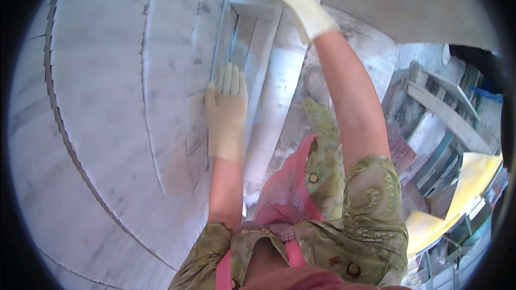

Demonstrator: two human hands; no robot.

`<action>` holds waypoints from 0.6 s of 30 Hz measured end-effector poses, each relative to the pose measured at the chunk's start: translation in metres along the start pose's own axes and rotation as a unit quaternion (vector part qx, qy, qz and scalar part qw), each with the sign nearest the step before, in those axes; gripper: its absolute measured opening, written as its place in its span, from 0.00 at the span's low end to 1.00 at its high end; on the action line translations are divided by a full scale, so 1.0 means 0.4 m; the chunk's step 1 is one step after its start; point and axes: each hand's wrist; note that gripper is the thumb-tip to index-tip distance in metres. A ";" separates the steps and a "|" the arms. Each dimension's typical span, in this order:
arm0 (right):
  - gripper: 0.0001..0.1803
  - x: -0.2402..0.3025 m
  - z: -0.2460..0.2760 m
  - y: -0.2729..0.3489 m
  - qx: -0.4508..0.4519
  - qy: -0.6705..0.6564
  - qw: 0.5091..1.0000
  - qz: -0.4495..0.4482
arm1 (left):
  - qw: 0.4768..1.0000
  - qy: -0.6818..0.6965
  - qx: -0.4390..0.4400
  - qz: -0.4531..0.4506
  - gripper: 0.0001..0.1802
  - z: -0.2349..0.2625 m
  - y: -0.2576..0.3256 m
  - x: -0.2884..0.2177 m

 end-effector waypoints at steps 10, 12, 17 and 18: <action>0.37 -0.094 -0.027 -0.011 0.095 -0.394 0.911 -0.076 | 0.995 -0.072 -0.043 -0.057 0.25 0.036 -0.008 0.000; 0.37 -0.115 -0.030 -0.043 0.123 -0.239 0.962 -0.040 | 0.993 -0.096 -0.044 -0.057 0.25 0.035 -0.004 -0.001; 0.32 -0.151 -0.059 -0.014 0.090 -0.156 0.983 -0.042 | 0.990 -0.114 -0.065 -0.056 0.29 0.016 0.003 -0.005; 0.31 -0.154 -0.060 0.001 0.082 -0.145 0.985 -0.046 | 0.989 -0.119 -0.069 -0.049 0.30 0.012 0.004 -0.006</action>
Point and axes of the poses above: each hand's wrist, its own y-axis away from the middle knuckle, its own z-axis out of the back of the hand, x = y × z, and after that the axes turned 12 degrees about y, right-handed
